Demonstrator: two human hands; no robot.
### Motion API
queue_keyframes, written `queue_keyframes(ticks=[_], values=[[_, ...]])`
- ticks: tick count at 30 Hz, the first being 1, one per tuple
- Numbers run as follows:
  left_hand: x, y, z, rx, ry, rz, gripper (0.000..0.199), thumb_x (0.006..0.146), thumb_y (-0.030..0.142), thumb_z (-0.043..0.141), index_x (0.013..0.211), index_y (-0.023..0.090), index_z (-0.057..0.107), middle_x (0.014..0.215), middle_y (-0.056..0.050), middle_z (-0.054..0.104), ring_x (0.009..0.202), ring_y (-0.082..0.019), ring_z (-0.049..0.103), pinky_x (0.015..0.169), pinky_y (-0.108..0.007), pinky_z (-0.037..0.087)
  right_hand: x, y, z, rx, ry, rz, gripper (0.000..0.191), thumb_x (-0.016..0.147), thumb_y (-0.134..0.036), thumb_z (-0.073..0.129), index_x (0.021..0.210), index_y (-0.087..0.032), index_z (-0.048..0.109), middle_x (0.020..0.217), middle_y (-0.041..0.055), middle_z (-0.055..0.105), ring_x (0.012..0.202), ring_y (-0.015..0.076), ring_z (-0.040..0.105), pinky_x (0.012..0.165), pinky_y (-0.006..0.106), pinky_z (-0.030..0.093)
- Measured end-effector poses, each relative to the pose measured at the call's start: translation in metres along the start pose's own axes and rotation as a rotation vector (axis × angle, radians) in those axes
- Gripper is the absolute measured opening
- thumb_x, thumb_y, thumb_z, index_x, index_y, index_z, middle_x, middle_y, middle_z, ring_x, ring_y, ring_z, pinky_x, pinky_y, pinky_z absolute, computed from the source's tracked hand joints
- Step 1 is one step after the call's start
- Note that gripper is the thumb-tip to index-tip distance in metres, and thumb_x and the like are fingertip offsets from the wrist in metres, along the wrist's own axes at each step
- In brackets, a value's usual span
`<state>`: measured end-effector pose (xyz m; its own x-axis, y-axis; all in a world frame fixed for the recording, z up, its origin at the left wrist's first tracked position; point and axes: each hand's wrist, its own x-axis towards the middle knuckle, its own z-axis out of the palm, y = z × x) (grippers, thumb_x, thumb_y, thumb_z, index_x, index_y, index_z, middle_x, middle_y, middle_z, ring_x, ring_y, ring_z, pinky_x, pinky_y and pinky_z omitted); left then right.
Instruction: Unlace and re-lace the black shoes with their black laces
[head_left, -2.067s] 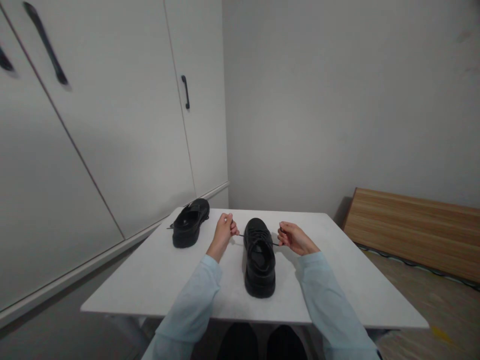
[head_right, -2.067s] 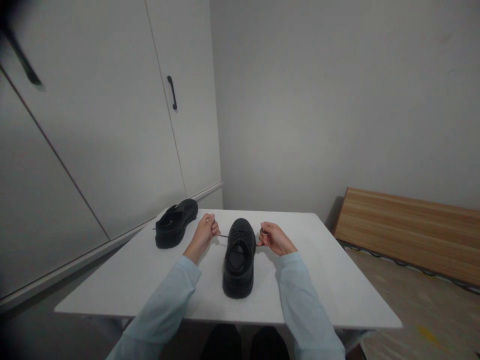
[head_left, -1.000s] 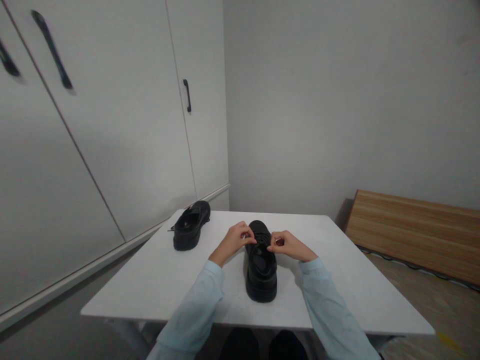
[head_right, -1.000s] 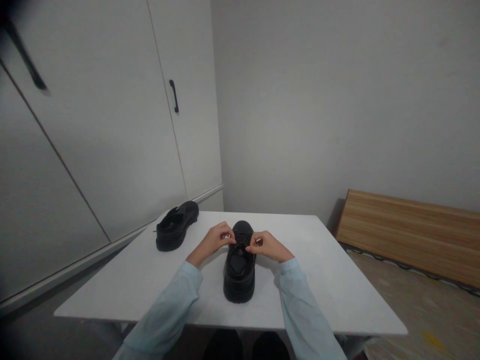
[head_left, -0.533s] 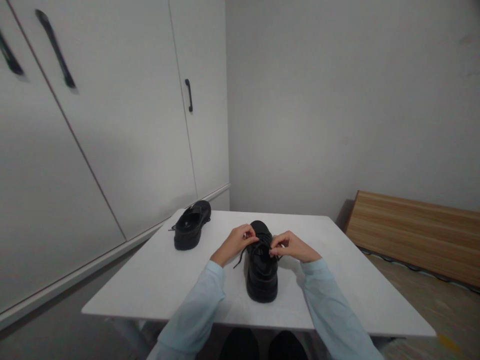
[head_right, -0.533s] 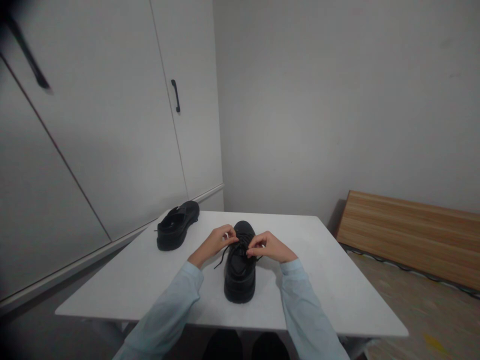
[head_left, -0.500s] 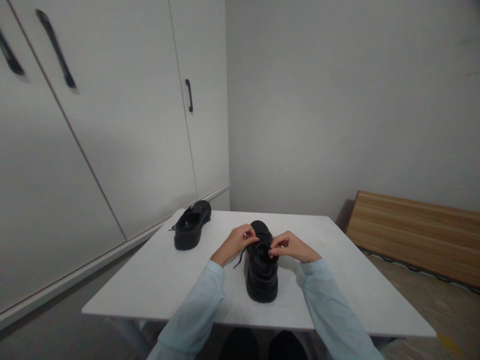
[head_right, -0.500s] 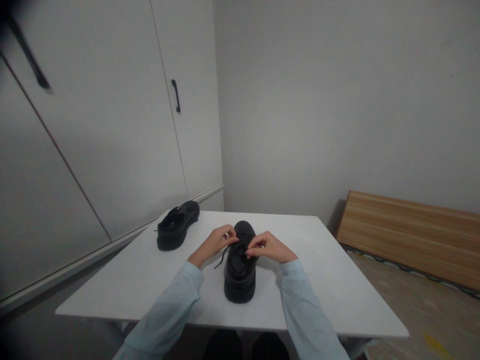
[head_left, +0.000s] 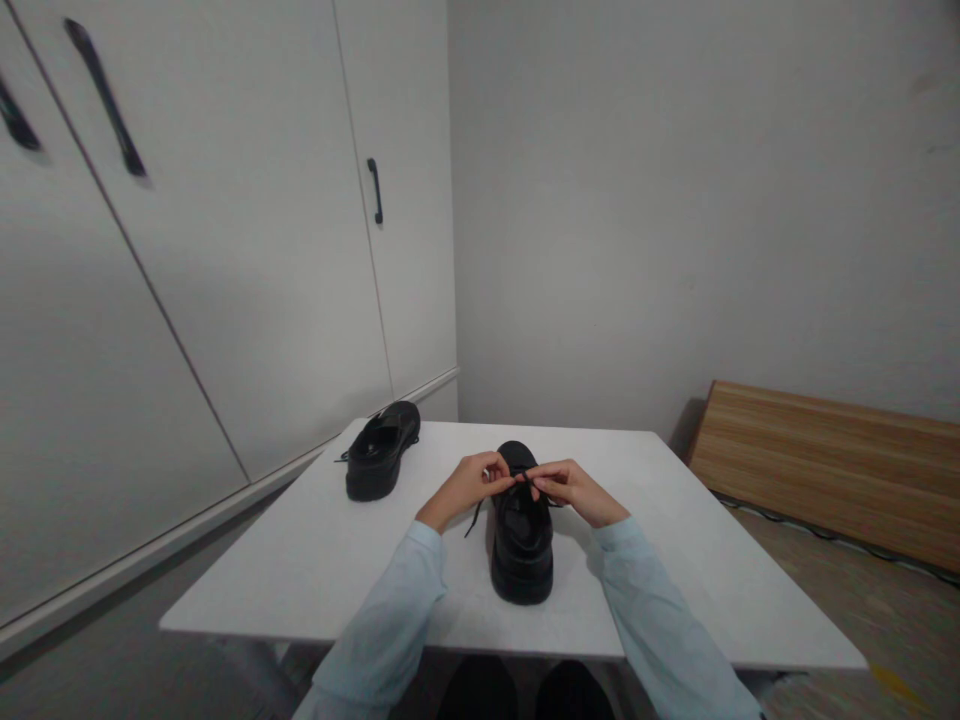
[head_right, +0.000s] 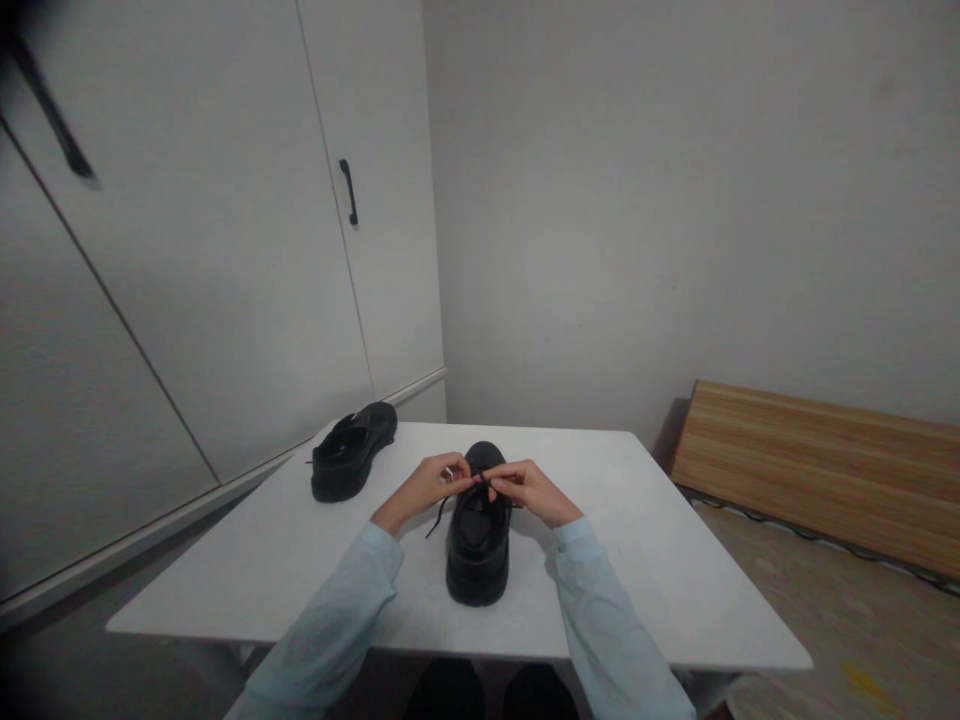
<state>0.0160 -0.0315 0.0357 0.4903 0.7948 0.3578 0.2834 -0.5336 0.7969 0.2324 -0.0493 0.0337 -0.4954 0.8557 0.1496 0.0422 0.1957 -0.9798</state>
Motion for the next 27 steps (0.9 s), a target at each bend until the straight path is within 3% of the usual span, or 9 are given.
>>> queue_keyframes(ticks=[7,14,21,27], values=[[-0.0016,0.0041,-0.0011,-0.016,-0.004,0.008,0.015,0.073,0.030,0.063,0.073,0.015,0.063,0.069,-0.002,0.060,0.063,-0.012,0.052,0.059,-0.022,0.039,-0.0002,-0.0031,0.0003,0.056,0.024,0.040,0.034,0.072,-0.036,0.068,0.099,-0.015,0.073,0.058,-0.0021,0.057,0.041,0.0035,0.028,0.040,0.021,0.015],[-0.0023,0.0055,-0.0031,-0.009,-0.042,-0.003,0.008,0.072,0.023,0.059,0.074,0.015,0.061,0.071,-0.001,0.059,0.065,-0.012,0.051,0.060,-0.022,0.039,0.0012,0.0000,0.0013,0.069,0.038,0.084,0.032,0.073,-0.032,0.060,0.096,-0.013,0.074,0.041,-0.0099,0.029,0.041,0.0045,0.019,0.042,0.021,0.010],[-0.0031,0.0021,-0.0056,-0.007,-0.036,0.018,0.013,0.069,0.012,0.057,0.081,0.015,0.059,0.076,-0.001,0.060,0.069,-0.012,0.054,0.063,-0.022,0.042,0.0048,0.0033,0.0057,0.065,0.129,0.054,0.036,0.075,-0.033,0.057,0.099,-0.011,0.072,0.039,-0.0091,0.033,0.040,0.0047,0.021,0.042,0.022,0.012],[-0.0029,0.0021,-0.0058,0.181,0.081,0.188,0.008,0.074,0.008,0.054,0.077,0.016,0.058,0.081,-0.001,0.058,0.072,-0.012,0.054,0.065,-0.022,0.044,0.0039,0.0015,0.0067,0.030,0.129,0.094,0.045,0.074,-0.038,0.064,0.110,-0.010,0.069,0.042,-0.0070,0.044,0.039,0.0041,0.027,0.042,0.022,0.013]])
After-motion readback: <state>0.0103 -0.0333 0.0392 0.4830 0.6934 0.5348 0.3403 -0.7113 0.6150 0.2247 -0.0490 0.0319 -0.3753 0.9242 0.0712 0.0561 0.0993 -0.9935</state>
